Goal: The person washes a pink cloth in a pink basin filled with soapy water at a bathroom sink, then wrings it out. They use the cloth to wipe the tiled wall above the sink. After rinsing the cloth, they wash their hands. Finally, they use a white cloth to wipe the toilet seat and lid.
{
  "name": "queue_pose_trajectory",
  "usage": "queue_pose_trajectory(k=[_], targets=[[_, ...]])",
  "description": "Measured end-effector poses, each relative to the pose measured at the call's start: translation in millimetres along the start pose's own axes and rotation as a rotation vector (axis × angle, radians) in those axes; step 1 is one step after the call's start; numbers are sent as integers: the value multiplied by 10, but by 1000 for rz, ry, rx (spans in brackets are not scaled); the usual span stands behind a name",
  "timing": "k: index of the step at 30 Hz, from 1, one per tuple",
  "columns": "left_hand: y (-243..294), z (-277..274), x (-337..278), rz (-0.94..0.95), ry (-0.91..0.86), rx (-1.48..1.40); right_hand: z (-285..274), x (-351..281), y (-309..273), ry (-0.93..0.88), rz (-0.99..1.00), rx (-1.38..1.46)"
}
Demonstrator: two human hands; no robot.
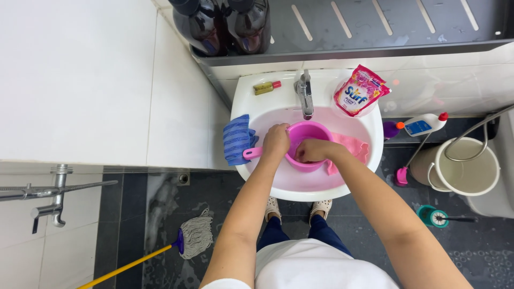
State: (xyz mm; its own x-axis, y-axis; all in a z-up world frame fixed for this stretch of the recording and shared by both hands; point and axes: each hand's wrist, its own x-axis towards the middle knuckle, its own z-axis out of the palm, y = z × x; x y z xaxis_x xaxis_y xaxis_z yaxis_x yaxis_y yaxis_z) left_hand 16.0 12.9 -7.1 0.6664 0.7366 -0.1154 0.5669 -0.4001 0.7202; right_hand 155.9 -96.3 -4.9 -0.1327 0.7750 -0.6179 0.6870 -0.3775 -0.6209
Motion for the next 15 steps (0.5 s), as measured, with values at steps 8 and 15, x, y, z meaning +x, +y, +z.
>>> queue_pose_trajectory(k=[8, 15], targets=[[69, -10, -43, 4, 83, 0, 36, -189, 28, 127, -30, 167], [-53, -43, -28, 113, 139, -41, 68, -276, -99, 331, -31, -48]])
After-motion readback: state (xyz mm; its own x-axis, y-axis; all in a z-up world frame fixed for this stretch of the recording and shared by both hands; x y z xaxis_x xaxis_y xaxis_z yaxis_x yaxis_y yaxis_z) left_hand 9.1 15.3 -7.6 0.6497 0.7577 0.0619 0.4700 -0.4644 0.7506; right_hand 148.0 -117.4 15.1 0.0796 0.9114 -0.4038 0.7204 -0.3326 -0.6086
